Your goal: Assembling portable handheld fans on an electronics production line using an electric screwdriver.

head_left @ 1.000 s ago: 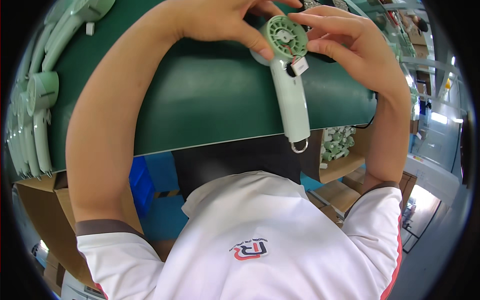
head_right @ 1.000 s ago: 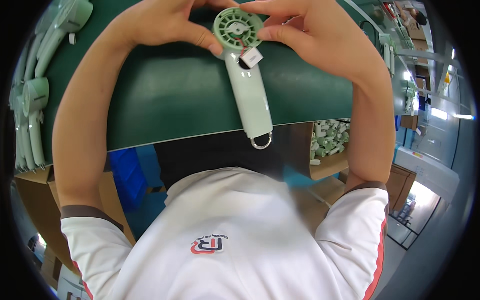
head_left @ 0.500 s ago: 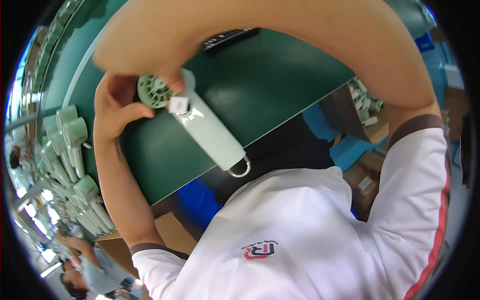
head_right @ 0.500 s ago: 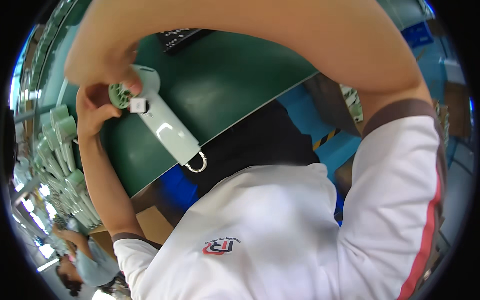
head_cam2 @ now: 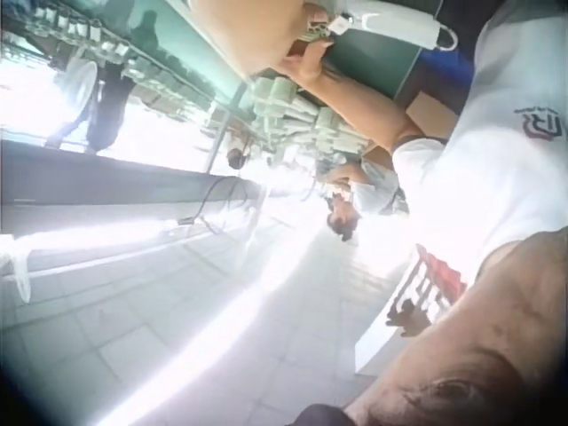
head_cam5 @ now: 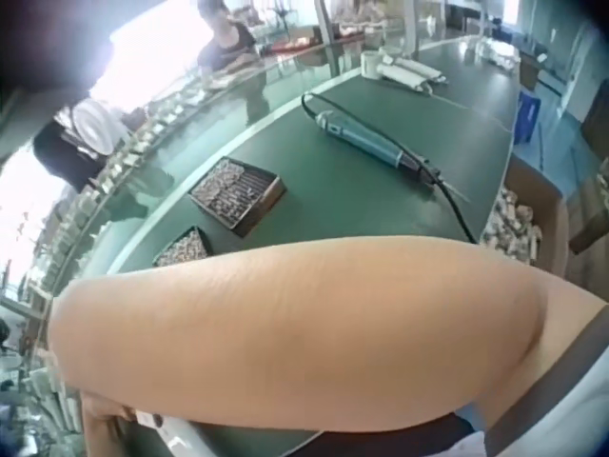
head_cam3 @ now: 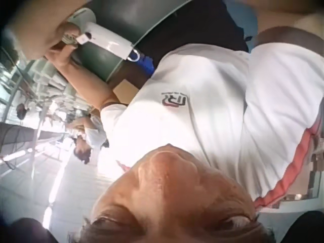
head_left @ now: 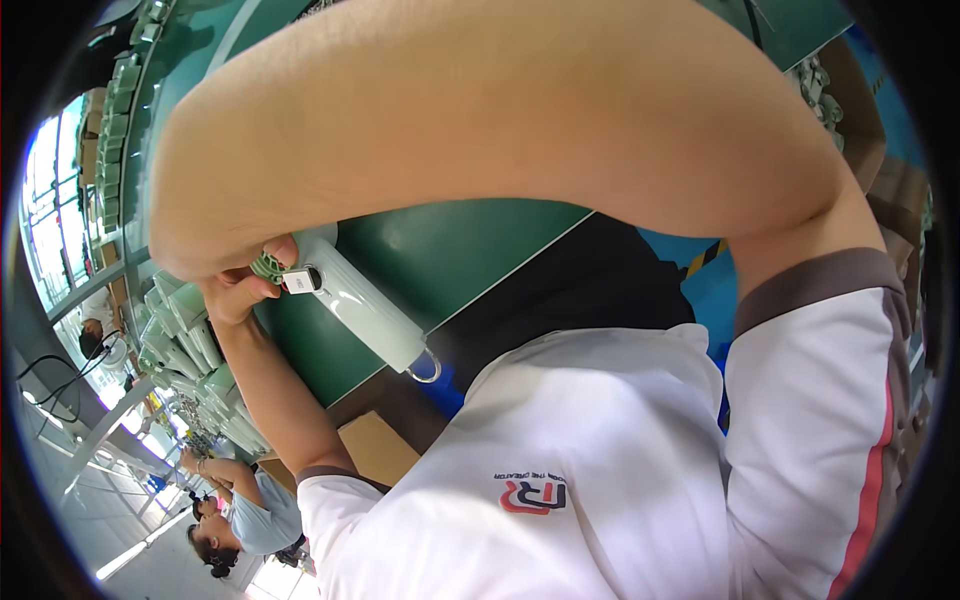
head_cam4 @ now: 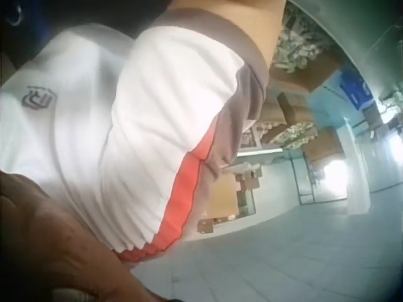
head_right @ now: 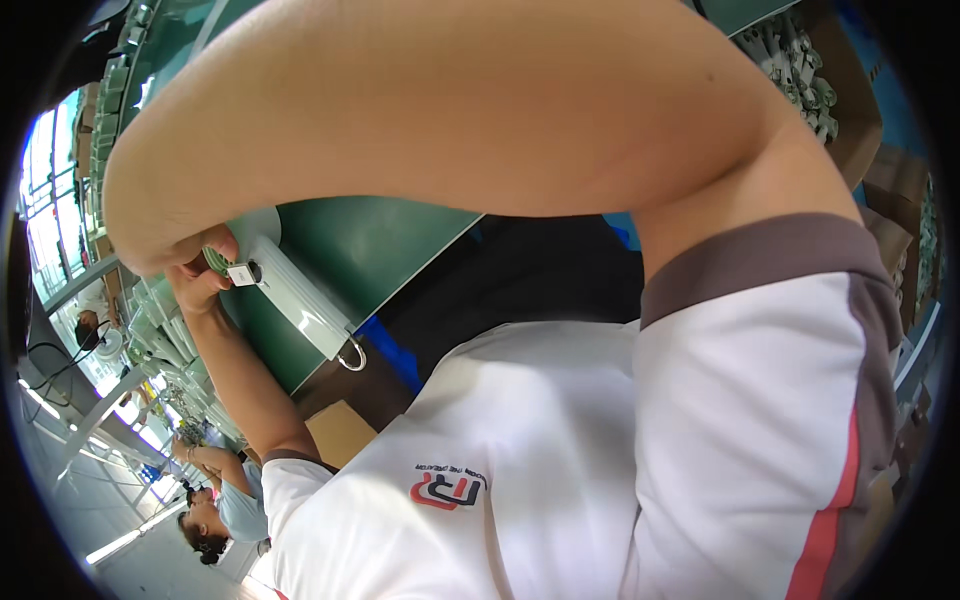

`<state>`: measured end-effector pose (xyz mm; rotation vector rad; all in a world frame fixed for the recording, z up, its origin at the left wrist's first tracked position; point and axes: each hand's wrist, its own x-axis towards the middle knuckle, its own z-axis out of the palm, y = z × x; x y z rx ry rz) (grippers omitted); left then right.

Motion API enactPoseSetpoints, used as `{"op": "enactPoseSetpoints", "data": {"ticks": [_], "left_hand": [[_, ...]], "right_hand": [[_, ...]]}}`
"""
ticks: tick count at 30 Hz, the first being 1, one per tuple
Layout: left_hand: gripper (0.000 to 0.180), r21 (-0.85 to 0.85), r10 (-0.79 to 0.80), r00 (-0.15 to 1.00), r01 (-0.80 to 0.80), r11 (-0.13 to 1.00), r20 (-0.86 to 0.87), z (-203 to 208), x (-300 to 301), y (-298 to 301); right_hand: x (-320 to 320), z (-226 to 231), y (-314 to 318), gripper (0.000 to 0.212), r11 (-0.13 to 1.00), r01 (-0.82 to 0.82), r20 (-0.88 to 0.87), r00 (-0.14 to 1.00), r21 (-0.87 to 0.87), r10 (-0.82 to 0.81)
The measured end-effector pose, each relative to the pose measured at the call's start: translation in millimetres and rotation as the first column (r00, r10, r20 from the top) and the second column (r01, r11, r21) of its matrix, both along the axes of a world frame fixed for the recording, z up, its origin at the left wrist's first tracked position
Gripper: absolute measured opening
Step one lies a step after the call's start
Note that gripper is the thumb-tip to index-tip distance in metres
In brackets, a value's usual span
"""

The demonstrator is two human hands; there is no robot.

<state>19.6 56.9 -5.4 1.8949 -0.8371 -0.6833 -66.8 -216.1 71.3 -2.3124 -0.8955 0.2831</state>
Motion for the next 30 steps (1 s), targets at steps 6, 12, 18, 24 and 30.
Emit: {"op": "enactPoseSetpoints", "data": {"ticks": [6, 12, 18, 24, 30], "left_hand": [[0.055, -0.142, -0.007, 0.998, -0.003, 0.990, -0.066, 4.4, -1.4, -9.9], [0.106, -0.142, -0.051, 0.964, 0.014, 0.990, -0.261, -9.4, 11.4, -0.7], [0.080, -0.258, -0.235, 0.968, 0.206, 0.944, -0.087, 9.4, -5.3, -15.3], [0.078, -0.219, -0.295, 0.954, 0.300, 0.928, 0.056, 10.9, -4.9, -20.1], [0.068, -0.256, -0.255, 0.966, 0.255, 0.932, 0.037, 12.7, -4.3, -25.8]], "right_hand": [[6.1, 8.1, 4.0, 0.022, 0.999, -0.004, 0.066, 0.998, -0.042, 0.007], [15.8, 0.5, 8.0, 0.018, 0.976, 0.014, 0.144, 0.989, -0.219, 0.018], [-25.5, -30.1, -48.0, 0.013, 0.863, 0.485, 0.580, 0.667, 0.140, -0.468], [-64.0, -68.1, -166.3, 0.023, 0.176, 0.983, 0.663, 0.161, -0.045, -0.731], [-49.1, -79.2, -191.9, 0.037, -0.042, 0.977, 0.622, 0.101, -0.211, -0.776]]}}
